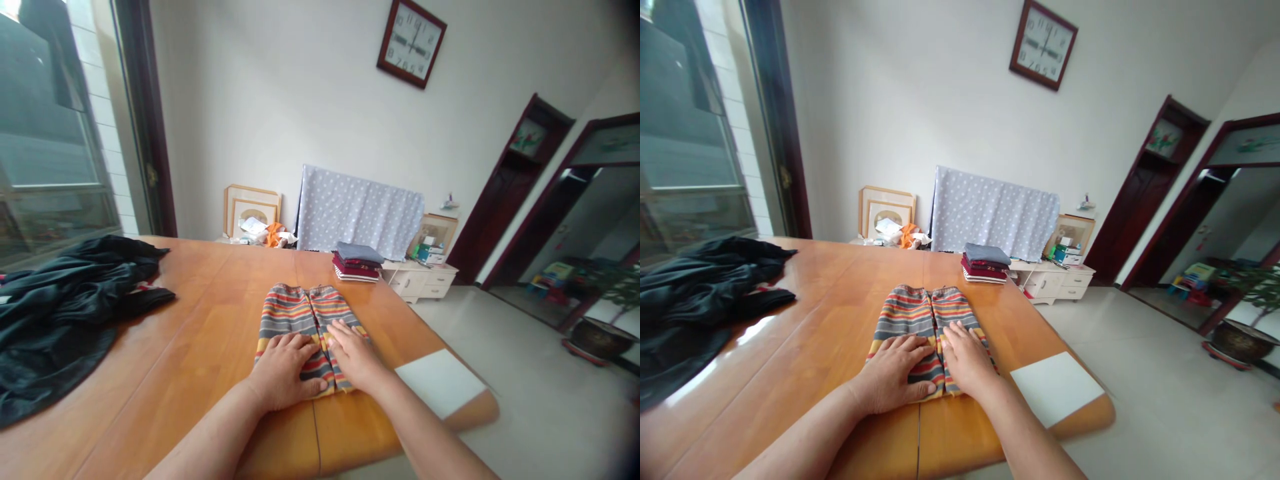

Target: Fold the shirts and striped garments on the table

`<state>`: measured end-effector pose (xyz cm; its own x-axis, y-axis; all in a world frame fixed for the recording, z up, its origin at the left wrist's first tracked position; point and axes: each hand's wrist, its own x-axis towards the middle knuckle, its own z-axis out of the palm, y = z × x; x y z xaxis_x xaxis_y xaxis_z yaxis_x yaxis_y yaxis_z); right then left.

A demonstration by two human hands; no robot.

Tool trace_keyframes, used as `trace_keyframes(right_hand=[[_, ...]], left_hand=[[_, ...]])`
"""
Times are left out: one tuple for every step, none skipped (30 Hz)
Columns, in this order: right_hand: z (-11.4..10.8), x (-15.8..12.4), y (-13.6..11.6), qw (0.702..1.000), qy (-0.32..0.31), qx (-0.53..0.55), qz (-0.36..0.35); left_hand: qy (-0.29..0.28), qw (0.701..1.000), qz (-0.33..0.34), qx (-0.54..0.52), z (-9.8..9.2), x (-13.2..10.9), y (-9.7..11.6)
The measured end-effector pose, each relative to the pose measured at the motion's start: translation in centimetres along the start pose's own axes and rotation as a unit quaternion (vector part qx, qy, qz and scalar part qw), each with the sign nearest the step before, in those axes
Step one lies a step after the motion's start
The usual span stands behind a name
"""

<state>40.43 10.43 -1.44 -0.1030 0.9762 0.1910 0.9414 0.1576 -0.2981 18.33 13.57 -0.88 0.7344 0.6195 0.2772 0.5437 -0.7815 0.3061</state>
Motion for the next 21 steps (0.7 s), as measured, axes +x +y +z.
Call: trace_keyframes(right_hand=[[-0.1,-0.3,0.0,1.0,0.013,-0.001,0.003],[0.0,-0.6,0.0,1.0,0.018,-0.004,0.001],[0.3,-0.8,-0.1,1.0,0.014,-0.006,-0.004],[0.7,-1.0,-0.1,1.0,0.006,-0.006,-0.01],[1.0,-1.1,-0.2,1.0,-0.003,-0.003,-0.015],[1.3,-1.2,-0.2,1.0,-0.009,0.007,-0.017],[1.5,-1.1,-0.2,1.0,-0.008,0.024,-0.016],[1.6,-1.0,0.0,0.999,0.003,0.048,-0.013],[1.4,-0.9,0.3,0.997,0.024,0.078,-0.008],[1.1,-0.8,0.7,0.993,0.055,0.109,-0.001],[0.7,-0.9,1.2,0.987,0.091,0.134,0.009],[0.1,-1.0,1.8,0.979,0.131,0.152,0.027],[-0.4,-1.3,2.5,0.971,0.168,0.16,0.051],[-1.0,-1.7,3.3,0.964,0.198,0.161,0.082],[-1.5,-2.3,4.1,0.956,0.218,0.158,0.117],[-1.8,-2.9,4.8,0.95,0.226,0.155,0.15],[-2.1,-3.5,5.6,0.946,0.227,0.15,0.178],[-2.2,-4.2,6.2,0.943,0.223,0.145,0.198],[-2.2,-4.9,6.8,0.943,0.216,0.141,0.211],[-2.1,-5.6,7.1,0.943,0.21,0.138,0.217],[-1.9,-6.3,7.4,0.944,0.205,0.135,0.22]], left_hand=[[-0.001,1.0,0.001,0.0,0.0,0.0,0.0],[-0.001,1.0,0.001,-0.001,-0.1,0.0,0.0],[-0.003,1.0,0.0,0.0,-0.1,0.1,0.0],[-0.006,1.0,-0.001,0.0,-0.1,0.1,0.1],[-0.009,1.0,-0.001,0.001,-0.2,0.1,0.1],[-0.013,1.0,-0.002,0.002,-0.2,0.1,0.1],[-0.017,1.0,-0.001,0.003,-0.3,0.1,0.1],[-0.02,1.0,-0.001,0.003,-0.3,0.1,0.1],[-0.023,1.0,0.0,0.003,-0.3,0.1,0.1],[-0.025,1.0,0.0,0.003,-0.3,0.0,0.1],[-0.026,1.0,-0.001,0.003,-0.3,0.0,0.0],[-0.028,1.0,-0.002,0.002,-0.3,-0.1,0.0],[-0.029,1.0,-0.002,0.001,-0.2,-0.1,-0.1],[-0.03,1.0,-0.002,-0.001,-0.2,-0.2,-0.2],[-0.03,1.0,-0.002,-0.003,-0.2,-0.2,-0.2],[-0.03,1.0,-0.001,-0.006,-0.2,-0.2,-0.3],[-0.029,1.0,0.0,-0.009,-0.2,-0.2,-0.3],[-0.029,1.0,0.001,-0.011,-0.2,-0.2,-0.4],[-0.028,1.0,0.002,-0.014,-0.2,-0.2,-0.4],[-0.028,0.999,0.002,-0.017,-0.2,-0.2,-0.5],[-0.028,0.999,0.002,-0.019,-0.2,-0.3,-0.5]])
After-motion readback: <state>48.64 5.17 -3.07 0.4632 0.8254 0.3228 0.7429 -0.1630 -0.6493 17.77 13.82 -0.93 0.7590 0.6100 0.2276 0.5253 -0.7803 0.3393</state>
